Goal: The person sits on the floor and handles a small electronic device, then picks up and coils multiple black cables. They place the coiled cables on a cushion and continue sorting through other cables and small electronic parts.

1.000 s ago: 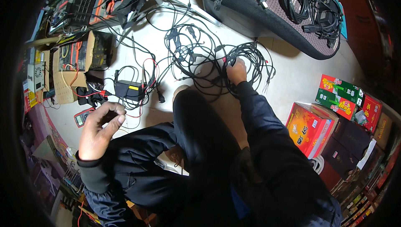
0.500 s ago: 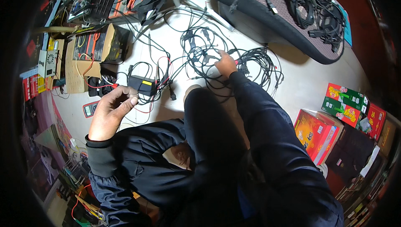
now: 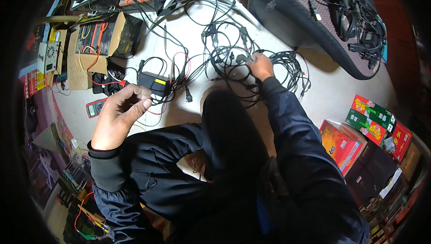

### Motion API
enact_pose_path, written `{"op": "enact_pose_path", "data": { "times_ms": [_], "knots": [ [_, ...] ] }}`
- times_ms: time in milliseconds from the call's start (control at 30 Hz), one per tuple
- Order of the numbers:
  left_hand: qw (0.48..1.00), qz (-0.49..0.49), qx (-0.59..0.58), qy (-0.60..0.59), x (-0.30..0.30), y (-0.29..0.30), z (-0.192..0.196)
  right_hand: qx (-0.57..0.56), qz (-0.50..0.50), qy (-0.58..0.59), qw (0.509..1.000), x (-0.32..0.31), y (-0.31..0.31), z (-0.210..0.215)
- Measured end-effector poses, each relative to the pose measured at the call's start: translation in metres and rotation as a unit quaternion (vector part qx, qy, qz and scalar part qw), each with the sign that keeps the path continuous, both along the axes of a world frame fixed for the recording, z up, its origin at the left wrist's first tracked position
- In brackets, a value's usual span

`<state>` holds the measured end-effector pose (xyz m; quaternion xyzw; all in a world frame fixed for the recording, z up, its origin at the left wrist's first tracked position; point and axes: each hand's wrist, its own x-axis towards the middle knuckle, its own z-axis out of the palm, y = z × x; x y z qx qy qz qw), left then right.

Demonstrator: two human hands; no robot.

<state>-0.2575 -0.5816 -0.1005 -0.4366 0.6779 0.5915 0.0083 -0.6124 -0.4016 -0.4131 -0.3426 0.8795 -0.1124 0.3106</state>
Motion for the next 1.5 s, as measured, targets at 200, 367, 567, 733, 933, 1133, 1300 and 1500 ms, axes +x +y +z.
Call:
{"op": "enact_pose_path", "data": {
  "times_ms": [200, 367, 567, 733, 933, 1133, 1300, 1500],
  "knots": [
    [0.999, -0.017, -0.023, 0.027, 0.001, 0.007, 0.002, -0.244, -0.156, -0.261, 0.921, -0.012, 0.044, 0.116],
    [0.996, -0.005, -0.072, 0.053, 0.001, 0.020, 0.007, -0.335, -0.153, -0.191, 0.910, -0.005, 0.065, 0.218],
    [0.976, 0.010, -0.175, 0.126, -0.030, 0.073, 0.025, -0.516, -0.082, -0.145, 0.840, 0.018, 0.059, 0.322],
    [0.956, 0.017, -0.118, 0.267, -0.083, 0.135, 0.046, -0.498, 0.015, -0.078, 0.864, 0.044, 0.059, 0.385],
    [0.864, 0.136, 0.203, 0.441, -0.132, 0.169, 0.059, -0.504, 0.158, -0.113, 0.842, 0.072, 0.074, 0.399],
    [0.825, 0.237, 0.247, 0.450, -0.113, 0.170, 0.060, -0.556, 0.076, -0.103, 0.822, 0.057, 0.101, 0.394],
    [0.770, 0.239, 0.288, 0.516, -0.084, 0.147, 0.063, -0.597, -0.050, -0.169, 0.783, 0.028, 0.134, 0.387],
    [0.771, 0.241, 0.255, 0.532, -0.080, 0.142, 0.070, -0.591, -0.133, -0.124, 0.786, 0.009, 0.167, 0.388]
  ]
}}
